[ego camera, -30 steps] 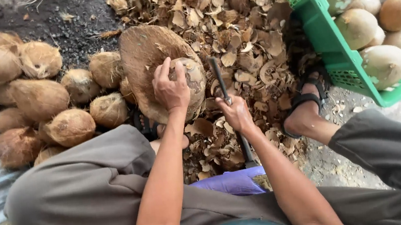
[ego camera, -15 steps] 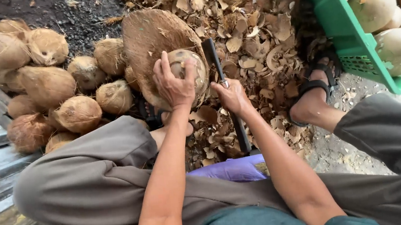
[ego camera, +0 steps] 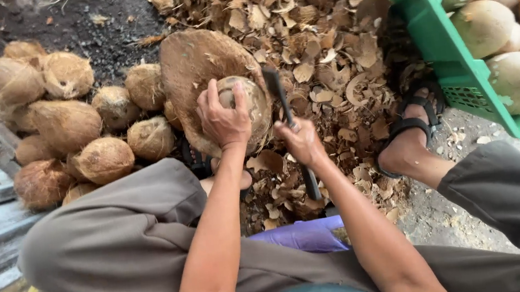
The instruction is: The person is removing the outer fibrous husks from coconuts using a large knife or cleaver.
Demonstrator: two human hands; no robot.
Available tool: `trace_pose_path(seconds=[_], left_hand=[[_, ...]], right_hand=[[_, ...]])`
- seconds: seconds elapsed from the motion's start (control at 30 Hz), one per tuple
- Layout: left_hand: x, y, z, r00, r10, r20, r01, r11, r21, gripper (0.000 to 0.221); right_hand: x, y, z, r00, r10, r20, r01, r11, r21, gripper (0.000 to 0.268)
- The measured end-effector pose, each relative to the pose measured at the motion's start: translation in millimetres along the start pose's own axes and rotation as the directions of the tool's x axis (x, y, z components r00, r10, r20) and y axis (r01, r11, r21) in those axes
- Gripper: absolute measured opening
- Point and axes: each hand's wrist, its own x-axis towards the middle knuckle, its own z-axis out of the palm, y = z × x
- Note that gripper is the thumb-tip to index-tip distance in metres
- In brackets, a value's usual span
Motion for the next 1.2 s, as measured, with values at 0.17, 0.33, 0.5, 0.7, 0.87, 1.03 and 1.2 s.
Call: trace_pose_path(seconds=[0.17, 0.33, 0.5, 0.7, 0.87, 1.03, 1.2], left_hand=[[2.0, -0.5, 0.8, 1.0, -0.006, -0.005, 0.006, 1.0, -0.004, 0.066], [9.8, 2.2, 3.4, 0.999, 0.005, 0.035, -0.006, 0.999, 0.046, 0.066], [1.4, 2.5, -3.8, 1.0, 0.003, 0.019, -0.003, 1.0, -0.002, 0.061], [2.8, -4.3, -0.1, 1.0, 0.018, 0.002, -0.018, 1.0, -0.025, 0.062], [-7.9, -8.8, -4.2, 0.998, 0.045, -0.038, -0.045, 0.999, 0.017, 0.06], [-3.5, -4.5, -5.7, 0.998, 0.048, -0.044, -0.05, 0.997, -0.051, 0.059], [-7.6, -10.0, -0.8, 0.989, 0.099, -0.11, -0.11, 0.99, -0.094, 0.058]], right_hand=[[12.3, -40.9, 2.4, 0.983, -0.165, -0.076, 0.174, 0.975, 0.136, 0.039], [17.6, -22.6, 2.5, 0.998, 0.025, 0.051, -0.02, 0.995, -0.102, 0.038], [14.7, -60.7, -6.2, 0.979, -0.168, -0.118, 0.194, 0.943, 0.269, 0.038], [16.7, 4.5, 1.1, 0.979, 0.182, 0.093, -0.148, 0.945, -0.292, 0.043], [7.5, -22.4, -5.1, 0.995, 0.102, 0.0, -0.102, 0.995, -0.008, 0.036], [17.8, -39.9, -7.1, 0.998, -0.014, -0.058, 0.027, 0.971, 0.238, 0.037], [18.4, 48.1, 11.8, 0.964, 0.243, 0.109, -0.238, 0.97, -0.055, 0.031]])
